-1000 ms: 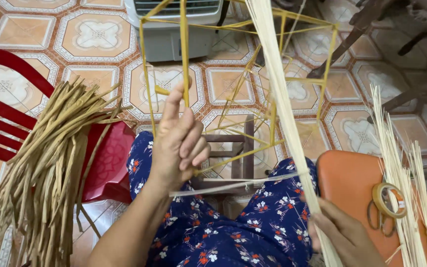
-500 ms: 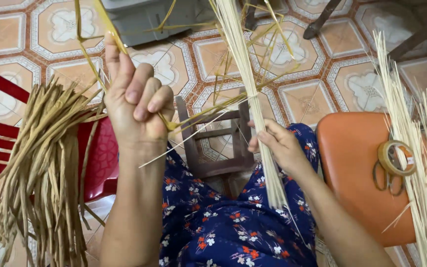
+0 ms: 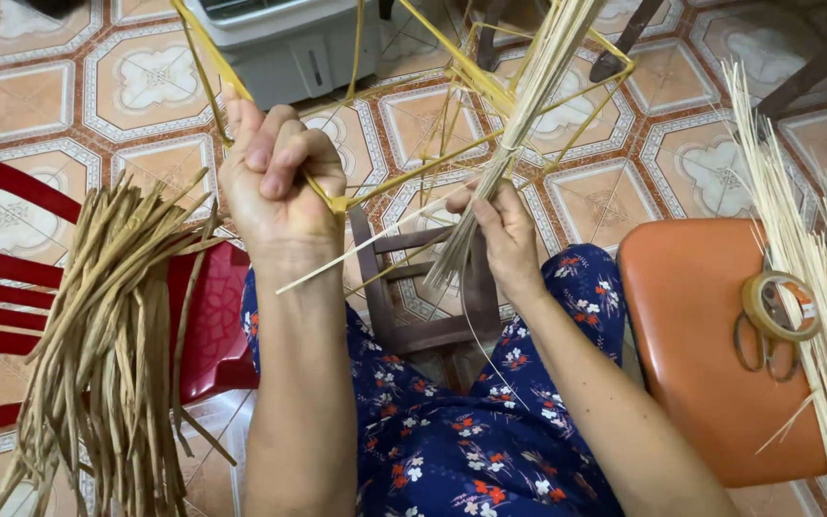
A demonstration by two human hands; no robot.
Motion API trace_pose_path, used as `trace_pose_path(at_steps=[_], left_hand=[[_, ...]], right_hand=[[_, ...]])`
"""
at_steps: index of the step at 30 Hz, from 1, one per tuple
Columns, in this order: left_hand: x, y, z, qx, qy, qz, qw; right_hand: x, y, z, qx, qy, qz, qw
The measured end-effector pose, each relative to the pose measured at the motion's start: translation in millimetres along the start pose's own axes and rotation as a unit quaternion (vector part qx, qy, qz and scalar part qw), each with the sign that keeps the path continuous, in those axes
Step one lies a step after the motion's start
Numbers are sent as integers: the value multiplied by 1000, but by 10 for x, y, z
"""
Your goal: Weaving thin bamboo strips into a rectangular frame structure.
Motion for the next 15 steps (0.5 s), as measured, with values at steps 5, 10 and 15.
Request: trace_pose_path(at_steps=[5,10,15], left_hand=[[-47,-32,-3,5,6,-8,1000],[-100,-73,-250,2,10,-55,998],[-205,-188,-871,-32,43,-49,997]], right_hand=[[-23,-52,-48,-19,21,14,1000],[288,-337,-304,-51,5,95,994],[1133,-731,-873,-119,13,104,987]])
Point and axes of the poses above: each hand's wrist, its own y-axis towards the middle knuckle, its own z-axis out of the palm, x = y × z, the point moved 3 cm from there along y, towards the middle knuckle, and after that the axes turned 5 degrees about z, right-handed, at the moved point
